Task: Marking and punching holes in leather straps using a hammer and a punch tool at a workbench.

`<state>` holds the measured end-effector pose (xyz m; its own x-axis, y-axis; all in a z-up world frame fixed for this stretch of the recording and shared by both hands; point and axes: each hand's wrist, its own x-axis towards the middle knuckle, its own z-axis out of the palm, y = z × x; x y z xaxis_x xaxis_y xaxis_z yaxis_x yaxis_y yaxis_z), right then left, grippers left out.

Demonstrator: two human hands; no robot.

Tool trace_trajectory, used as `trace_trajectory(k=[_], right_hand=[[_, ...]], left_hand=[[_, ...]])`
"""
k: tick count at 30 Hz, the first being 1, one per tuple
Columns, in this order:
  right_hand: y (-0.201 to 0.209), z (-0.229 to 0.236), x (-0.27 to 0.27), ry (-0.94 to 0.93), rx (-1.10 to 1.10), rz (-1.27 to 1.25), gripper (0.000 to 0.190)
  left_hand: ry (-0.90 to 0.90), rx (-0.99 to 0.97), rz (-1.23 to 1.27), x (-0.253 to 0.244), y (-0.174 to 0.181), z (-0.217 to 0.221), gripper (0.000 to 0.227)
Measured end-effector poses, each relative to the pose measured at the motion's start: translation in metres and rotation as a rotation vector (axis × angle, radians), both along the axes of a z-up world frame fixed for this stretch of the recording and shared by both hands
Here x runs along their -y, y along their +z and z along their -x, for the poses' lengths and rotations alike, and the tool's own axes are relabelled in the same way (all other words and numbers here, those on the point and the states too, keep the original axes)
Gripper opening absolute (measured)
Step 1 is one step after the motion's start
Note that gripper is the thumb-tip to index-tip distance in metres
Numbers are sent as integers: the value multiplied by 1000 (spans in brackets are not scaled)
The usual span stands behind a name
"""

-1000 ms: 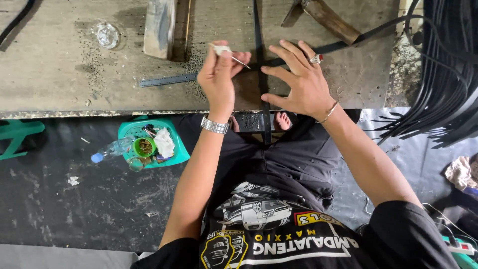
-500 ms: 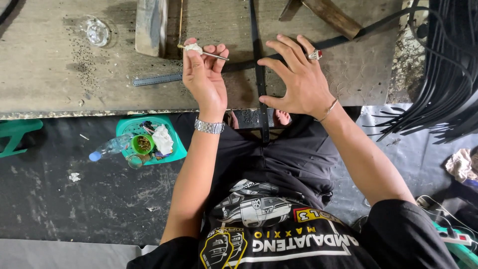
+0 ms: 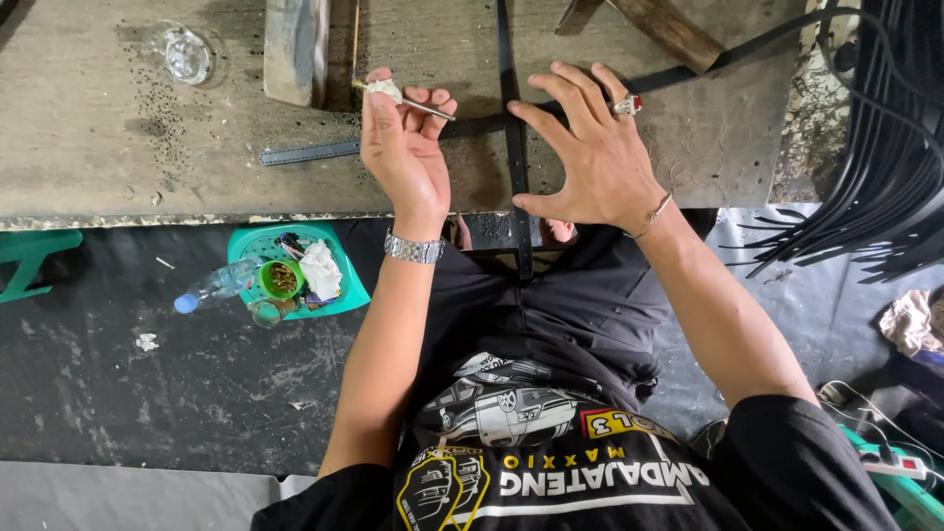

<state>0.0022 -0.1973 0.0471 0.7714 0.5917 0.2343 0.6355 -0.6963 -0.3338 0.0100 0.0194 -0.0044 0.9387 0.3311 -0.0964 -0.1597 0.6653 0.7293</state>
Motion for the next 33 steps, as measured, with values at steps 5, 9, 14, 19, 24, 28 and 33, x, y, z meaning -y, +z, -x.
trace_trajectory(k=[5, 9, 14, 19, 24, 28, 33], right_hand=[[-7, -1, -2, -45, 92, -15, 38], [-5, 0, -2, -47, 97, -36, 37], [-3, 0, -2, -25, 65, -51, 58], [-5, -1, -2, -33, 75, -48, 64], [-4, -1, -4, -69, 77, -24, 75], [-5, -1, -5, -87, 97, -8, 80], [-4, 0, -5, -86, 117, -10, 80]], left_hand=[[-10, 16, 1, 1, 0, 0, 34], [-12, 10, -18, 2, 3, 0, 33], [-29, 32, -51, 4, 6, 0, 30], [-50, 101, -150, 9, 7, 2, 30], [-9, 62, -279, 14, 13, 4, 29], [-16, 64, -326, 14, 17, 6, 31], [-2, 51, -334, 15, 16, 6, 30]])
